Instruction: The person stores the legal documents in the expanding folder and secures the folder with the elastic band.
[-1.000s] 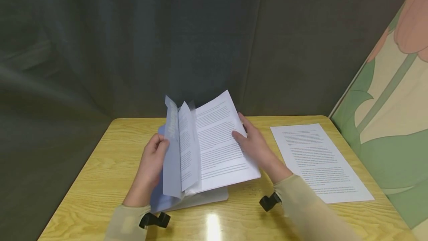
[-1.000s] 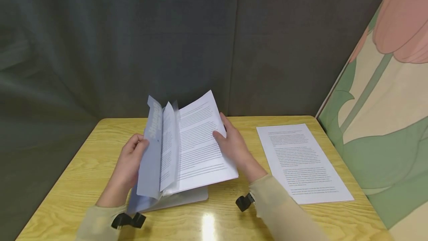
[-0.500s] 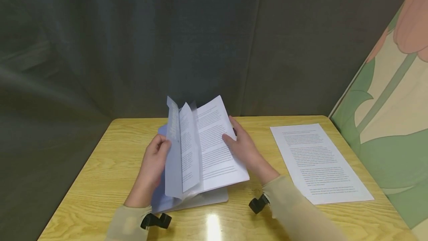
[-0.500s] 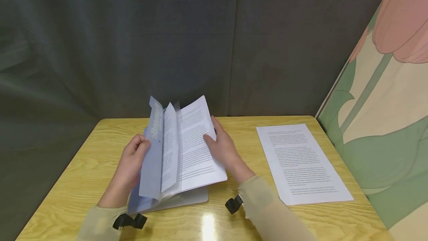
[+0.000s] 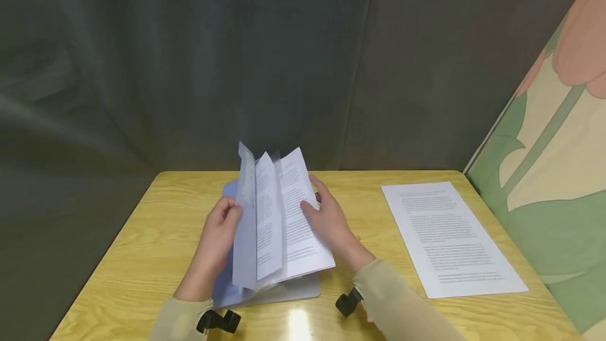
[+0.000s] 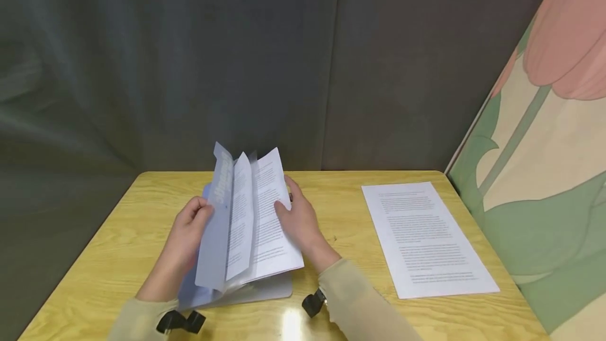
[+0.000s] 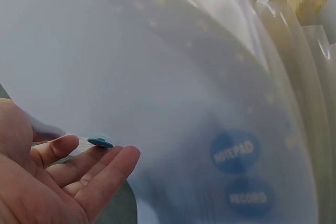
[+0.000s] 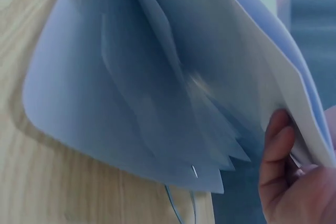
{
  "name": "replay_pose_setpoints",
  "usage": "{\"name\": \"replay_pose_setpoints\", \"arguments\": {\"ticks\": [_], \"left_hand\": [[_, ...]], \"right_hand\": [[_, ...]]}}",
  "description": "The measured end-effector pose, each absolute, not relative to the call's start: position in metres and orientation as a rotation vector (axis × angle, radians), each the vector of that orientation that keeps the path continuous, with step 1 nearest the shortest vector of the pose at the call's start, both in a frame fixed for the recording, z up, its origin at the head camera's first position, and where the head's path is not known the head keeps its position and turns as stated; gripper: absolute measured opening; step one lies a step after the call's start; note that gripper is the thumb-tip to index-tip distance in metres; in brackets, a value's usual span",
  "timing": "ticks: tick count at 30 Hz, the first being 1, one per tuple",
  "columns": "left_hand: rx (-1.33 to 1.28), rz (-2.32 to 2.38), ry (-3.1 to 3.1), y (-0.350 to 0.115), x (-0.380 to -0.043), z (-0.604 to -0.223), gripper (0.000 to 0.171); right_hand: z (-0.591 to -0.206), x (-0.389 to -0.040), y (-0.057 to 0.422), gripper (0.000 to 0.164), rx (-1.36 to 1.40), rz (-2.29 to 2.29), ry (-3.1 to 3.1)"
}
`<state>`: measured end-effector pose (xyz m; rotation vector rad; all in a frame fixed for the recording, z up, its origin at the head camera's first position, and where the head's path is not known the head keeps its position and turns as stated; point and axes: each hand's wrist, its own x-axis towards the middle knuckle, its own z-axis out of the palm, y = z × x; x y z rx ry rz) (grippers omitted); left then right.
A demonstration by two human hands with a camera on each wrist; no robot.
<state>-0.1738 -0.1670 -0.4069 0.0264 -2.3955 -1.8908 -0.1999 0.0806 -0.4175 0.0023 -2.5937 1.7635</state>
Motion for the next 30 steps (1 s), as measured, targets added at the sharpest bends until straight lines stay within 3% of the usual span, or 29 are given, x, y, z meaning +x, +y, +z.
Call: {"name": "replay_pose_setpoints", "arguments": {"ticks": [18, 30], "left_hand": [[0.033, -1.878, -2.392, -0.164, -0.171, -0.407, 0.02], [0.041, -1.895, -2.383, -0.163, -0.171, -0.405, 0.019]], "right_hand": [[-0.426, -0.193, 0.052, 0.066, -0.003, 1.578, -2.645], [-0.432, -0.194, 0.047, 0.038, 0.129, 1.524, -2.53]]}}
